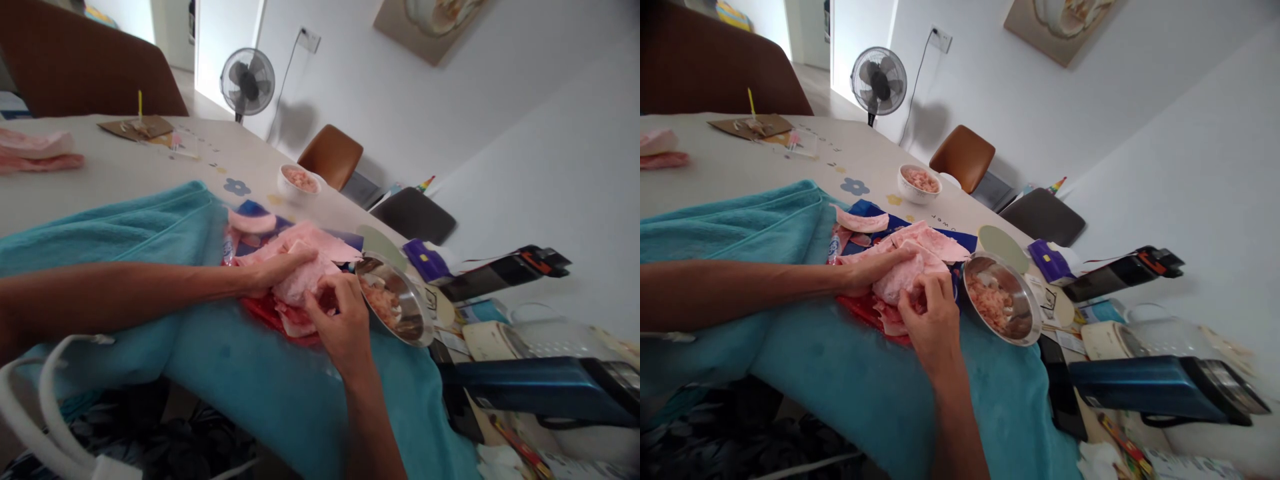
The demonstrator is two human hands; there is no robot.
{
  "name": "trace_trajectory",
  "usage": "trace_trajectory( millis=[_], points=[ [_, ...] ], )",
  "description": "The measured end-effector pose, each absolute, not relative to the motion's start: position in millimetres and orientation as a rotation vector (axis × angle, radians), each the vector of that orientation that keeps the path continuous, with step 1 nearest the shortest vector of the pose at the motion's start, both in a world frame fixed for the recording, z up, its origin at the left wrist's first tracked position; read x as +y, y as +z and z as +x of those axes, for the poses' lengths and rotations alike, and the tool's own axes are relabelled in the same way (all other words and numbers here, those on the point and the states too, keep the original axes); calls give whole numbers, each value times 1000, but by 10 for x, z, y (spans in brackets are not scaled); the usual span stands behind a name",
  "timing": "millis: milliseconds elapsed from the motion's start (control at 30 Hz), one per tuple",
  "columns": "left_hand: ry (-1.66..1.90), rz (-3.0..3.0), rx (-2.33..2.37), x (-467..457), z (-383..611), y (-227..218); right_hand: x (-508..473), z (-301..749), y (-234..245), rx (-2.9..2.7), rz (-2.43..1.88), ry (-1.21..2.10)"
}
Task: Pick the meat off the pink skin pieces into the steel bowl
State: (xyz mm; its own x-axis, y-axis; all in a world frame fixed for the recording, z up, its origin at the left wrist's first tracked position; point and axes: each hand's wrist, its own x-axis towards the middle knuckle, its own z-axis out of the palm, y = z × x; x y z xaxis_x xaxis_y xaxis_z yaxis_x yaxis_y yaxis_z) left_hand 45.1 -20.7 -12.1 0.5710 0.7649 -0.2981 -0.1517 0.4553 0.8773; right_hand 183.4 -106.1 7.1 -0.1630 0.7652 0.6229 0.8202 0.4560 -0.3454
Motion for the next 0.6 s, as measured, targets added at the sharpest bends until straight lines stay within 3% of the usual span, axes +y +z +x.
trace_trajectory(
  millis=[600],
  points=[
    [703, 849, 804, -189, 446, -105, -1034, 1835, 22, -1938, -1286, -133]
  ],
)
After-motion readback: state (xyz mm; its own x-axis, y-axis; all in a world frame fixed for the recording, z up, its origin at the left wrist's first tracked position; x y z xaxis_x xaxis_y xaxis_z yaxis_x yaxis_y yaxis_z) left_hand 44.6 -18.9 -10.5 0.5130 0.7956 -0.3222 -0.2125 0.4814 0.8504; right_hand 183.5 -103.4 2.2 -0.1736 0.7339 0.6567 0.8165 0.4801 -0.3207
